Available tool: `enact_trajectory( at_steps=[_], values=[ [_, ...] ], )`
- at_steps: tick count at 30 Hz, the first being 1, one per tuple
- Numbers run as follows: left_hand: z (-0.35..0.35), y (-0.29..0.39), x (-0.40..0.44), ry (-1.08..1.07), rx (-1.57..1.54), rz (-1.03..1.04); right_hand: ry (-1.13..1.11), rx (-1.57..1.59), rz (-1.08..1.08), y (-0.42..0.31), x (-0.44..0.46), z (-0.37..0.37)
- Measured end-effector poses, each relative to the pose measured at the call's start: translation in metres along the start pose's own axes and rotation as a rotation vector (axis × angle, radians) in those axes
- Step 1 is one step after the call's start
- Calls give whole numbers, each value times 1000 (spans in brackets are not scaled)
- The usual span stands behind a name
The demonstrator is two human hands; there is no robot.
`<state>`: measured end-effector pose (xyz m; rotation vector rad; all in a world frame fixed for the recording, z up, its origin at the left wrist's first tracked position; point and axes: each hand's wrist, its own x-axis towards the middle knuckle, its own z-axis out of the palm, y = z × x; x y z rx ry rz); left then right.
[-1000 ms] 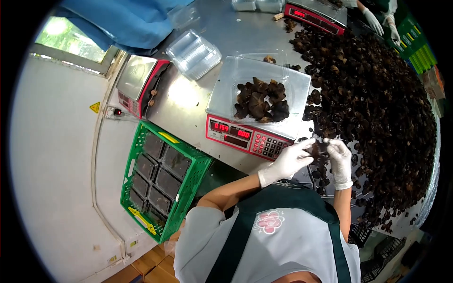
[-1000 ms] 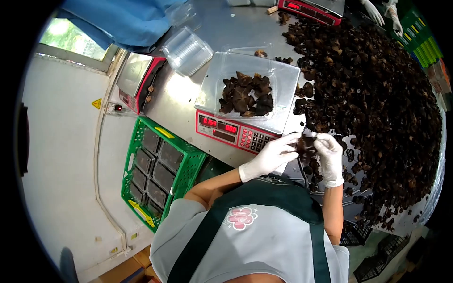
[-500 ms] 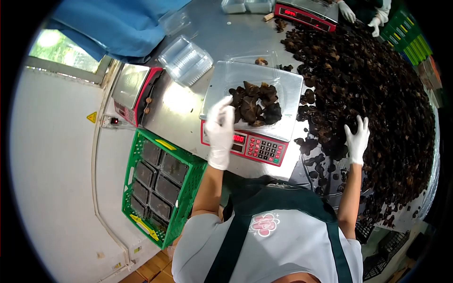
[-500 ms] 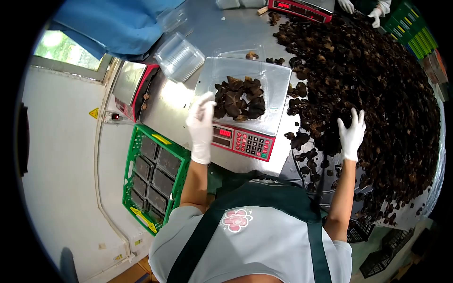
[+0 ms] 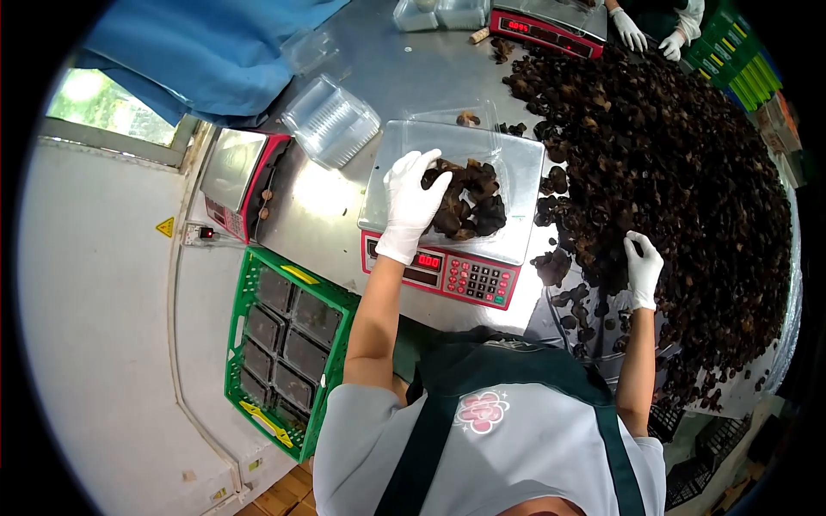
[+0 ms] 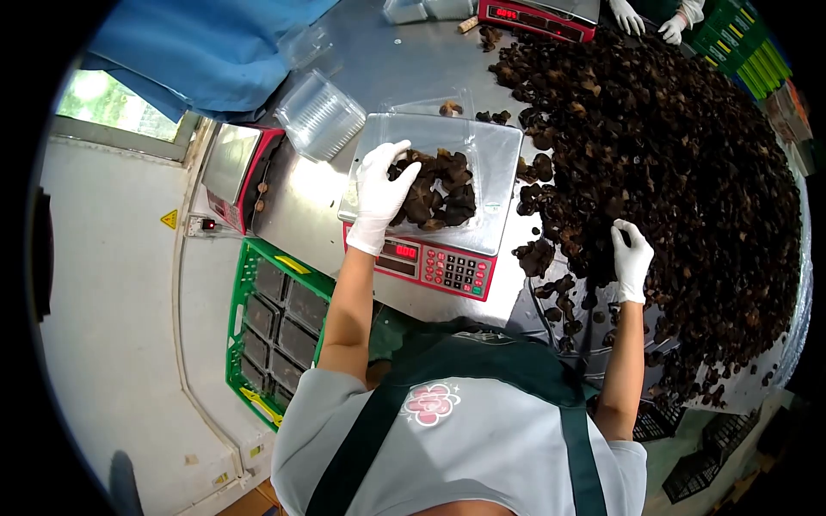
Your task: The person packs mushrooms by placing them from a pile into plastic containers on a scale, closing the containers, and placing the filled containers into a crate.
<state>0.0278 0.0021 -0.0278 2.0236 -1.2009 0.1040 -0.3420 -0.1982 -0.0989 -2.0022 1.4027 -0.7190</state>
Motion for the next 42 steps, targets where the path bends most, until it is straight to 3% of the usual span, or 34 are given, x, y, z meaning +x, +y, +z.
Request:
enact_trajectory(
  at_steps=[2,4,7,10,15,16,20,22,24,26,28,30,32,37,42],
  values=[
    [7,-10,0,89,-56,56,-4,125,43,-4,-3,-2],
    [3,2,-2,126,-192,-39,-66,302,107,-18,-1,-4],
    [-8,13,-8,78,-720,-402,-161,461,99,-57,2,-3],
    [-18,13,-12,91,-813,-433,-195,500,53,-99,9,7],
    [-30,7,-22,142,-574,-433,-225,513,-252,-167,13,27],
    [-28,5,-27,142,-575,-432,-297,580,-232,-181,11,32],
    [-16,0,-45,83,-341,-240,-413,454,-531,-223,-3,58],
    [-13,9,-46,59,-265,-177,-580,434,-550,-231,-5,74],
    [-12,9,-48,68,-238,-86,-649,419,-462,-235,-3,75],
    [-17,12,-47,75,-317,-151,-518,366,-481,-230,6,73],
    [-23,12,-46,82,-307,-140,-556,742,-188,-225,13,69],
    [-31,7,-44,88,-287,-88,-428,681,-154,-211,24,60],
    [-41,2,-44,67,-346,-139,-321,783,-122,-191,33,52],
    [-64,-40,-32,103,-368,-399,-117,321,-129,-89,56,45],
    [-76,-57,-7,52,-596,-567,-248,565,256,-28,49,22]
  ],
)
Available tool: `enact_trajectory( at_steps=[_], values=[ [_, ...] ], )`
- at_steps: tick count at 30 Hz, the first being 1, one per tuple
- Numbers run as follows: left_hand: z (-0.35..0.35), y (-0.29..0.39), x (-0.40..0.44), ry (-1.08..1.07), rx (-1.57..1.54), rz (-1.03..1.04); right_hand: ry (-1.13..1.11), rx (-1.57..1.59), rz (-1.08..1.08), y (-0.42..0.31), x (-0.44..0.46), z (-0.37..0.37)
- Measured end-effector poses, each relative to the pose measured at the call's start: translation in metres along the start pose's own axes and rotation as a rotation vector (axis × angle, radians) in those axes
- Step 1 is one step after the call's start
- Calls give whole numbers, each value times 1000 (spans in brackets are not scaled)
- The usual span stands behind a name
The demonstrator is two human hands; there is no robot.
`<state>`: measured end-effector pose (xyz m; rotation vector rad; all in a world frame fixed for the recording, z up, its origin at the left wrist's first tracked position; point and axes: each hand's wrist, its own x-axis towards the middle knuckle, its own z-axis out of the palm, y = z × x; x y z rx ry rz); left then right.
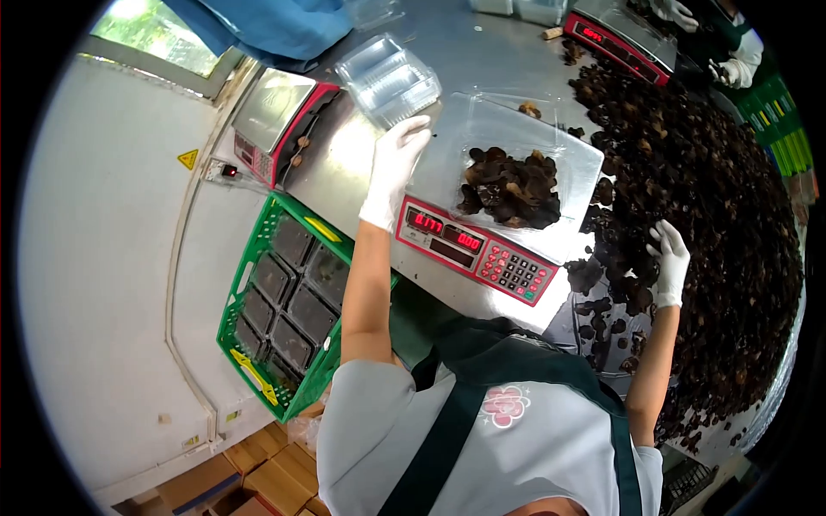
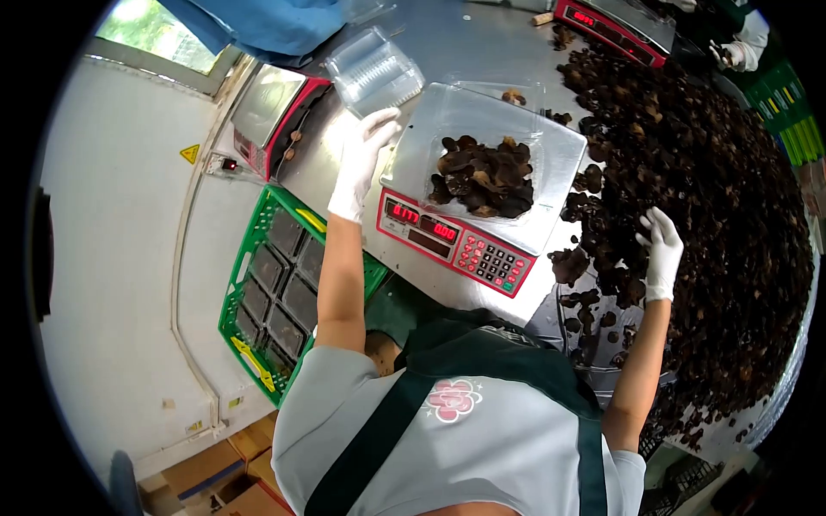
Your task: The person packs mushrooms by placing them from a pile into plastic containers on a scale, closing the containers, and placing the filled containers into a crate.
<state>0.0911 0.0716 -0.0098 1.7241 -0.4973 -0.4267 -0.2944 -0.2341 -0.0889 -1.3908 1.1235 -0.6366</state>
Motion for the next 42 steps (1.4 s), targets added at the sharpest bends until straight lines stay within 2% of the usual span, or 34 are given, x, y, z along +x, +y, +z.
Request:
enact_trajectory(
  at_steps=[2,4,7,8,9,11,13,14,19,24,28,30,31,32,33,34,35,36,38,40,42],
  values=[
    [5,0,12,-64,-61,-17,38,-10,61,-1,-9,-6],
    [13,-5,24,-116,-69,-127,52,5,70,3,-10,-13],
    [28,-15,37,-114,-11,-116,-69,396,115,2,-16,-19],
    [30,-18,40,-119,-18,-98,-70,419,136,0,-19,-18],
    [31,-19,43,-144,-35,-79,-236,349,-85,17,-20,-21],
    [32,-31,53,-131,75,18,-211,537,55,-21,-47,-2],
    [38,-12,44,-77,84,12,-278,727,93,-18,-50,-5],
    [33,-23,49,-108,85,94,-254,723,103,-22,-56,-5],
    [31,-25,54,-127,63,-47,-318,820,68,-31,-71,-13],
    [39,-23,57,-156,12,-164,-274,882,69,-24,-76,-22],
    [45,-28,62,-152,-9,-144,-218,880,128,3,-71,-33],
    [49,-26,62,-134,-59,-153,-138,650,224,4,-80,-38],
    [49,-31,66,-136,-33,-108,-38,436,297,-6,-89,-34],
    [51,-24,61,-143,-74,-127,1,149,310,4,-97,-36],
    [50,-21,61,-193,-178,-166,-39,-374,255,3,-102,-42],
    [46,-26,65,-241,-204,-150,-19,-682,76,27,-101,-53],
    [49,-23,65,-209,-214,-204,111,-628,-116,36,-104,-57],
    [49,-24,67,-216,-238,-214,235,-740,-261,45,-105,-66],
    [51,-19,66,-197,-295,-252,230,-637,-117,18,-113,-74],
    [50,-14,66,-199,-410,-257,174,-669,-50,8,-112,-81],
    [45,-9,65,-201,-433,-201,201,-753,-140,10,-106,-78]
  ],
)
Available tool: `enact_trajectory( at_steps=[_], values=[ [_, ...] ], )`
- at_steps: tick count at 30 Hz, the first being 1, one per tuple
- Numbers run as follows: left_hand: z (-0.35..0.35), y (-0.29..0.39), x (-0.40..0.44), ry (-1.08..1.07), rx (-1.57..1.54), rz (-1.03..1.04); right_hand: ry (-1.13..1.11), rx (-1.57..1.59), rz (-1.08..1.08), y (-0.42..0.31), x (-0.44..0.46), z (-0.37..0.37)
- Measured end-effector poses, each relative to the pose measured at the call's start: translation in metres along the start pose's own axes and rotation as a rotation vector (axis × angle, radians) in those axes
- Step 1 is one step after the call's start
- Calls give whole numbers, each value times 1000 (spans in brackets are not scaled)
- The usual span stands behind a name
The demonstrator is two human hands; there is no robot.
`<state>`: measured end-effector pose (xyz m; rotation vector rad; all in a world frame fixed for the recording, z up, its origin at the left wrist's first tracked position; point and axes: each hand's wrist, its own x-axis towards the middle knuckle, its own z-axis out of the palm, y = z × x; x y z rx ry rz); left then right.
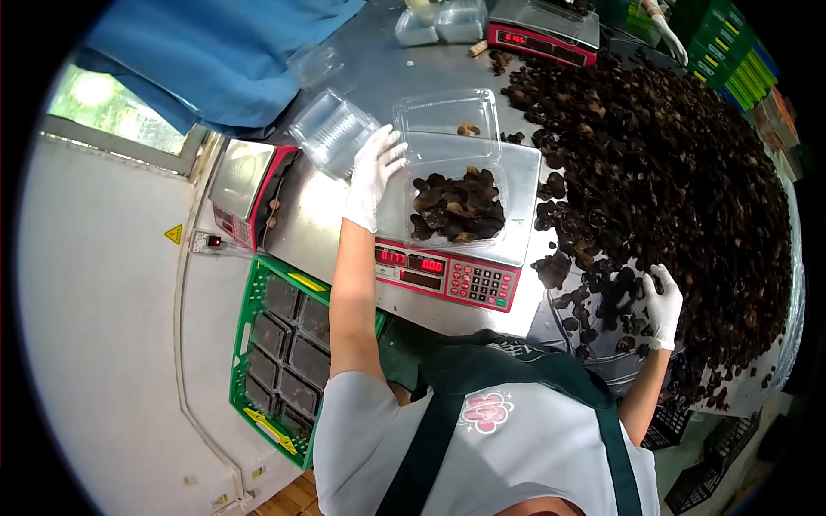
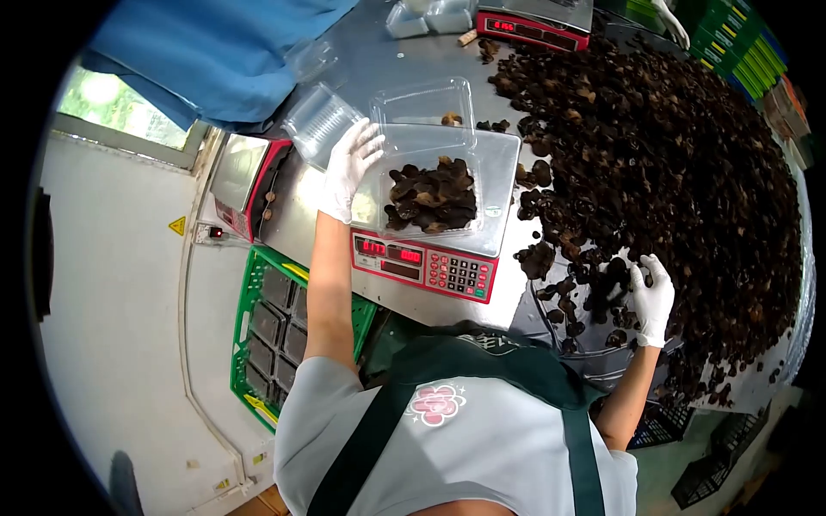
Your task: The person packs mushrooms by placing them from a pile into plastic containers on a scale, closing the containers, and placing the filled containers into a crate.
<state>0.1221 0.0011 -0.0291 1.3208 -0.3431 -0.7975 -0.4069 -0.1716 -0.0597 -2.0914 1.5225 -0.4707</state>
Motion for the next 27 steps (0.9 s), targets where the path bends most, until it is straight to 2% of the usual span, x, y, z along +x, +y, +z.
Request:
enact_trajectory(
  at_steps=[1,2,4,6,7,8,9,12,14,15,16,17,19,21,24,27],
  values=[
    [4,8,-8,-17,-29,58,61,-83,-71,-19,1,-4],
    [8,14,-16,-36,-59,116,6,17,24,-41,-1,-8],
    [5,16,-36,-40,-28,173,-42,278,-30,-57,5,4],
    [-5,12,-57,-142,193,343,-135,438,-71,-85,9,16],
    [-3,11,-72,-144,193,343,-177,510,-102,-99,9,25],
    [1,13,-90,-160,409,406,-185,462,-217,-121,7,29],
    [4,12,-105,-176,625,469,-293,498,-210,-144,4,30],
    [9,-14,-134,-126,941,542,-431,583,-281,-173,3,68],
    [1,-43,-137,-13,807,524,-524,424,-245,-194,2,77],
    [3,-49,-142,65,831,555,-596,451,-213,-195,5,88],
    [4,-60,-143,120,528,426,-667,477,-182,-199,7,97],
    [0,-71,-142,165,501,353,-753,559,-66,-204,8,99],
    [-2,-72,-144,216,469,286,-794,639,-39,-203,8,107],
    [-8,-63,-151,123,320,-82,-806,708,-8,-206,6,109],
    [-7,-54,-155,95,190,-181,-866,889,89,-197,12,121],
    [-6,-49,-158,66,123,-195,-875,902,106,-199,10,119]
  ],
)
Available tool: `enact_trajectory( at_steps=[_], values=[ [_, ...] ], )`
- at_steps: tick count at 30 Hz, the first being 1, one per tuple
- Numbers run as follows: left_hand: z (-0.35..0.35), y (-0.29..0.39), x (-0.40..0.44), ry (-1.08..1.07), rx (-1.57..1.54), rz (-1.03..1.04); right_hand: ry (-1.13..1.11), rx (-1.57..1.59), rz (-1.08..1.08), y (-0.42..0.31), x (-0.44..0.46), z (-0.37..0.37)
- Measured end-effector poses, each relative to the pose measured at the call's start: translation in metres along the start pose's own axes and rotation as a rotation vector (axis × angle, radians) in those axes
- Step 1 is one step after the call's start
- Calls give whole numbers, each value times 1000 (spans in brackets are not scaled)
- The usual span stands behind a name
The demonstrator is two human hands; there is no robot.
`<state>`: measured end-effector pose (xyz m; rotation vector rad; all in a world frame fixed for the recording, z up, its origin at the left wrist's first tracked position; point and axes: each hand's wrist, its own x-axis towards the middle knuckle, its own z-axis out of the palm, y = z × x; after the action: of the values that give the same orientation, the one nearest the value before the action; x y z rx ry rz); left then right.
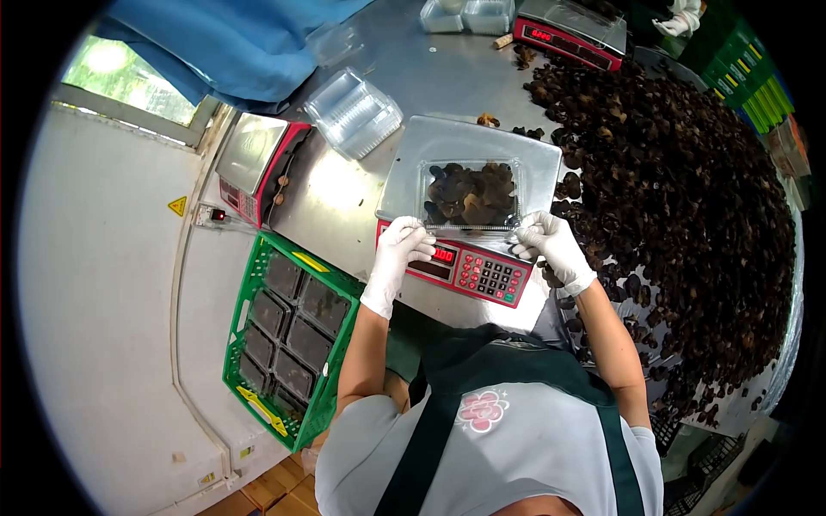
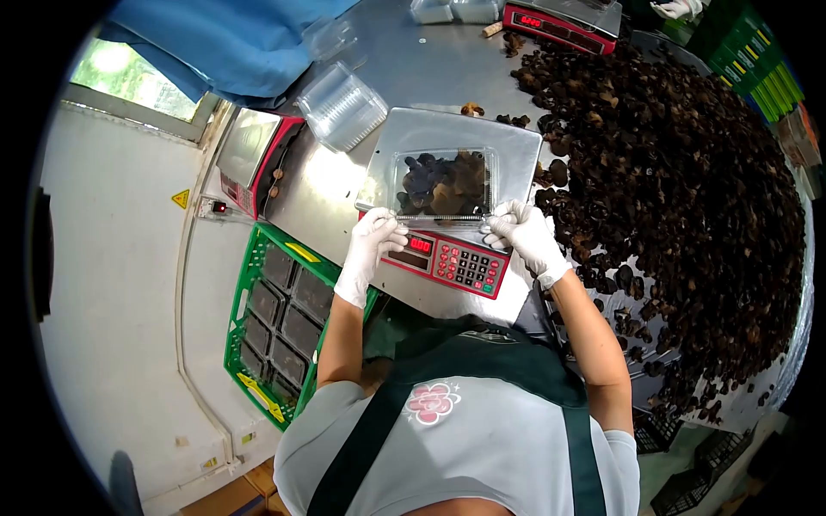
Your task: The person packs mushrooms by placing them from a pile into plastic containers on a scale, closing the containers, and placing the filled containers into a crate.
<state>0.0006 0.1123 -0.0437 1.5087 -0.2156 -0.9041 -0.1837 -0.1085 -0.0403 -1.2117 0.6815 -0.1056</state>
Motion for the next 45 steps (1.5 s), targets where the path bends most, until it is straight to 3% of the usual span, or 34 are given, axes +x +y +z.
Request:
enact_trajectory(
  at_steps=[7,11,12,14,15,17,18,21,29,45],
  values=[
    [-3,-19,2,1,-24,69,32,-59,-101,16,-10,5],
    [-1,-31,-6,28,54,201,105,-255,-286,30,-18,7],
    [-1,-35,-7,29,51,204,178,-390,-459,28,-22,7],
    [-1,-44,-7,4,217,501,250,-620,-706,29,-26,-1],
    [-8,-39,-14,32,586,422,259,-777,-812,35,-23,-13],
    [5,-17,-10,161,751,905,269,-842,-1127,10,-29,-10],
    [8,-9,-13,250,931,1099,277,-901,-1124,6,-33,-10],
    [16,1,-18,363,1031,1396,335,-1037,-1302,-1,-36,-14],
    [11,-10,-8,365,933,1345,381,-948,-1282,-5,-40,-6],
    [9,-2,-16,442,1060,1366,338,-944,-1282,-12,-41,3]
  ],
)
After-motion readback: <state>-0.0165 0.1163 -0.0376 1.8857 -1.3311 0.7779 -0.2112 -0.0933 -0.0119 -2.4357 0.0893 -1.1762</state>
